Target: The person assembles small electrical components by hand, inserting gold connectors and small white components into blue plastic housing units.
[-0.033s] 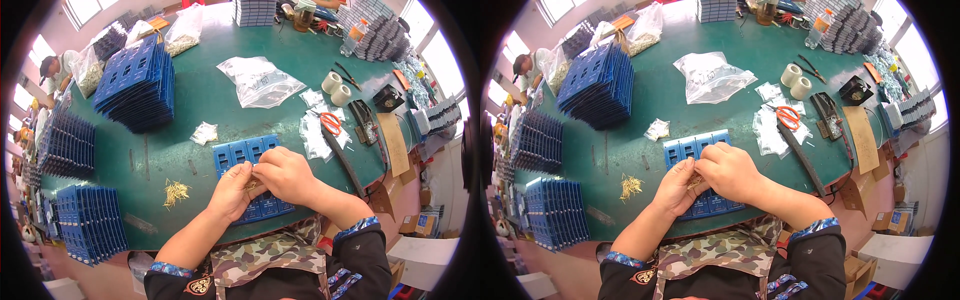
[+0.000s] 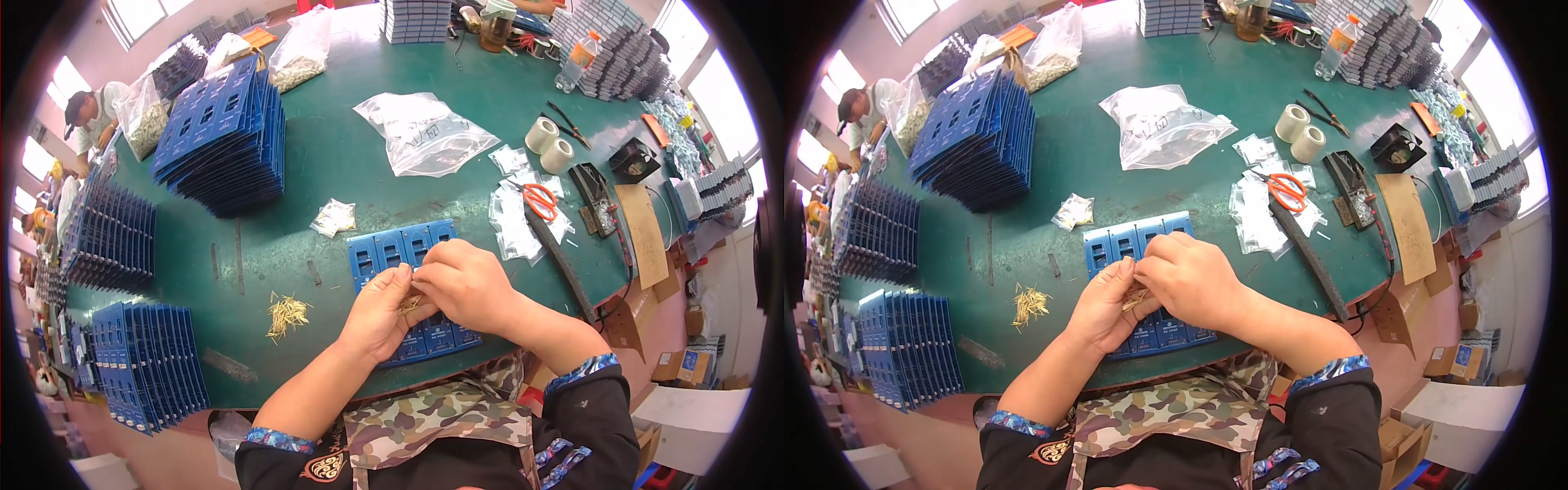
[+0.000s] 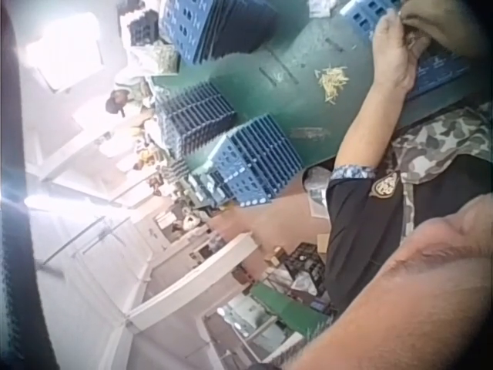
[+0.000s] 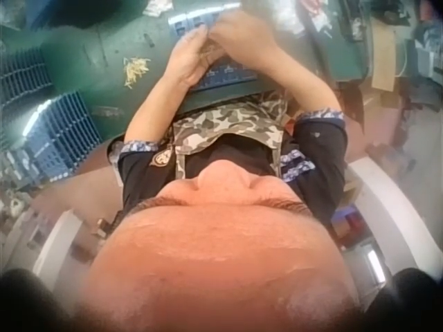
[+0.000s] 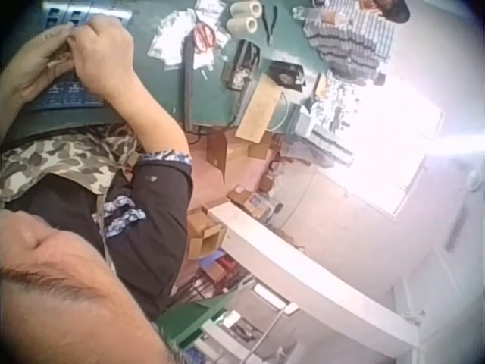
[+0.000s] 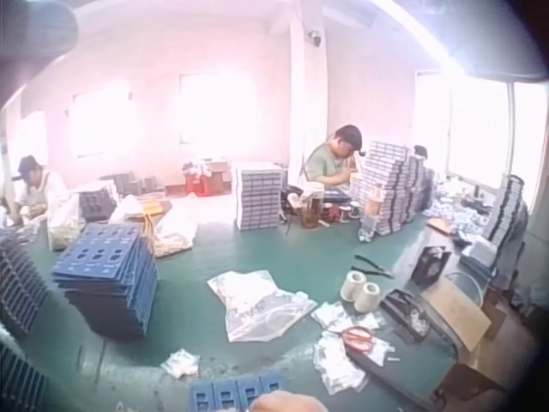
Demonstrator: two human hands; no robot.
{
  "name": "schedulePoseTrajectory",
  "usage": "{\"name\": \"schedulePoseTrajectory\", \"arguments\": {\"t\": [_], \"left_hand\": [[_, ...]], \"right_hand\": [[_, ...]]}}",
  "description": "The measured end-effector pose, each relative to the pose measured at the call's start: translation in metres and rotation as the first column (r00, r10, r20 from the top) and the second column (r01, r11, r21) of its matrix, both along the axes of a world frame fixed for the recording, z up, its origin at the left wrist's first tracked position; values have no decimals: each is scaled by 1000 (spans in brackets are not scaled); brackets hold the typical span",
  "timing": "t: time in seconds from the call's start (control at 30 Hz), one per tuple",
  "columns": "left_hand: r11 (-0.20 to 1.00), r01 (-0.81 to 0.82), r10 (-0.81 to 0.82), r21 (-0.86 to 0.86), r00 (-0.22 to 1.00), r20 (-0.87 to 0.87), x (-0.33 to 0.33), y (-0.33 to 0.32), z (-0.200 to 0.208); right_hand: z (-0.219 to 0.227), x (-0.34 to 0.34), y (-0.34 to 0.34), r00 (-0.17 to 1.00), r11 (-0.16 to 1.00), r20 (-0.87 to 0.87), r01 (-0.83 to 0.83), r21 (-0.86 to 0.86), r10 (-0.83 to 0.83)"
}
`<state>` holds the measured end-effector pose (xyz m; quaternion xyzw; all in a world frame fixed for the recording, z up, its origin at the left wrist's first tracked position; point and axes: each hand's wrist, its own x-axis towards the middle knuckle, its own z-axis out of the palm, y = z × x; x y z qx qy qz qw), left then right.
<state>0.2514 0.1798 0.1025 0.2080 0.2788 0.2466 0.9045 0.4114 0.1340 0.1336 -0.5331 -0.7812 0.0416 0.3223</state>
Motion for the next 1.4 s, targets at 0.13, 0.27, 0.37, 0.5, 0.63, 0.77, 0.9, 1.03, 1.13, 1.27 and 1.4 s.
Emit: {"name": "schedulePoseTrajectory", "arguments": {"t": [0.13, 0.27, 0.37, 0.5, 0.63, 0.77, 0.9, 1.03, 1.13, 1.27, 1.4], "left_hand": [[999, 41, -41, -6, 997, -62, -7, 2, -7], [999, 14, -21, -53, 991, -132, -8, 5, 2], [996, -27, 10, -90, 983, -185, -5, 4, 7], [998, 38, -44, -50, 991, -125, -8, 6, -1], [998, 56, -58, -22, 993, -103, -8, 7, 0], [998, 67, -67, -4, 992, -108, -8, 7, -2], [997, 78, -76, 10, 989, -124, -8, 7, -1], [994, 107, -101, 31, 984, -144, -9, 8, -1], [991, 129, -120, 48, 981, -151, -9, 7, 0], [988, 147, -137, 52, 977, -163, -9, 6, 0], [991, 127, -119, 32, 975, -189, -9, 8, 0]], "right_hand": [[-7, 17, 9, 891, 976, -452, -50, -210, -51], [-27, 61, 20, 834, 933, -480, 105, -345, -271], [-38, 69, 21, 871, 895, -370, 153, -419, -322], [-33, 65, 21, 901, 872, -284, 173, -458, -328], [-35, 66, 20, 930, 897, -221, 191, -398, -295], [-34, 66, 20, 933, 900, -216, 186, -395, -288], [-35, 64, 18, 957, 928, -143, 199, -316, -254], [-33, 58, 17, 965, 951, -48, 244, -191, -258], [-31, 56, 15, 976, 959, 22, 215, -184, -215], [-33, 55, 13, 980, 972, 25, 200, -123, -198], [-27, 56, 11, 982, 977, 21, 189, -102, -188]]}}
